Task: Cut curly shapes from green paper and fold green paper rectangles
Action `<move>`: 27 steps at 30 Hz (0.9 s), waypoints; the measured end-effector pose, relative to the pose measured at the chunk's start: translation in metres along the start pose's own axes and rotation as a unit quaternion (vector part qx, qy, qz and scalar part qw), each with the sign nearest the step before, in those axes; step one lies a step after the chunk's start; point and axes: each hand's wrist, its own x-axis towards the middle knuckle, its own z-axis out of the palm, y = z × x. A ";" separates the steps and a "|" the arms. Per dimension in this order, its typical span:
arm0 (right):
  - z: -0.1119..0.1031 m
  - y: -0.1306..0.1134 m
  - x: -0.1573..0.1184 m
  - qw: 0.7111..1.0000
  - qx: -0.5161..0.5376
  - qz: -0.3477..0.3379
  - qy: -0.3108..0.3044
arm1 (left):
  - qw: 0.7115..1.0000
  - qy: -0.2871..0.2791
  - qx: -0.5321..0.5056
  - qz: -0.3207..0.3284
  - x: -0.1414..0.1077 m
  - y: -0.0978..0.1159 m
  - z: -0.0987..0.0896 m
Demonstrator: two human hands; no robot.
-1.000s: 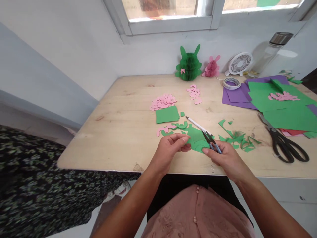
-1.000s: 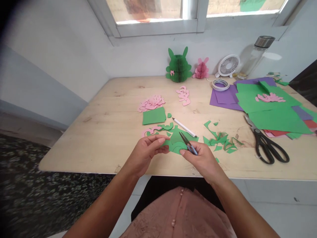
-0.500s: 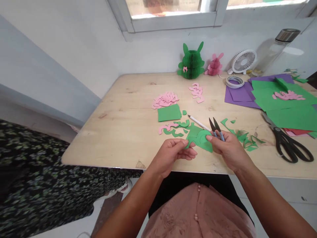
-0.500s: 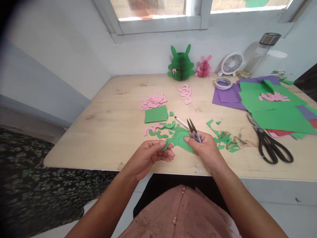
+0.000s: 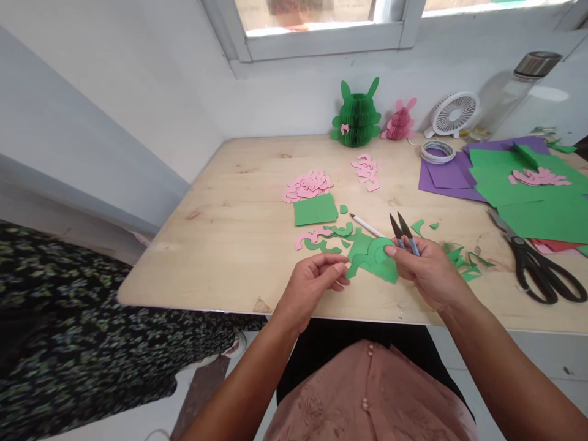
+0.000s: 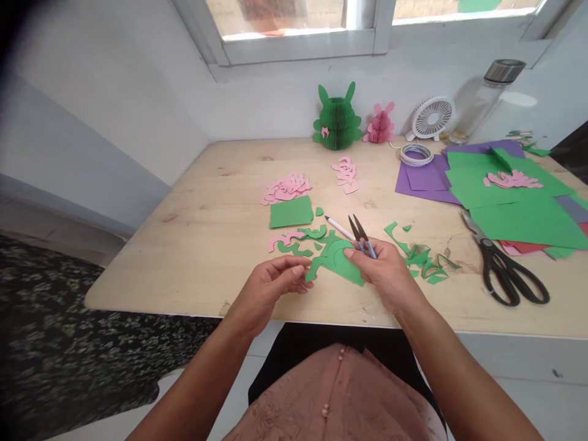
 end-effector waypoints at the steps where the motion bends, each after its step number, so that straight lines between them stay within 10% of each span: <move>1: 0.000 -0.001 0.000 1.000 -0.009 -0.003 -0.006 | 1.000 0.015 -0.001 0.011 0.001 0.002 0.000; 27: -0.002 -0.003 0.015 0.999 -0.036 -0.013 -0.029 | 0.998 -0.069 -0.011 -0.013 0.017 0.002 0.002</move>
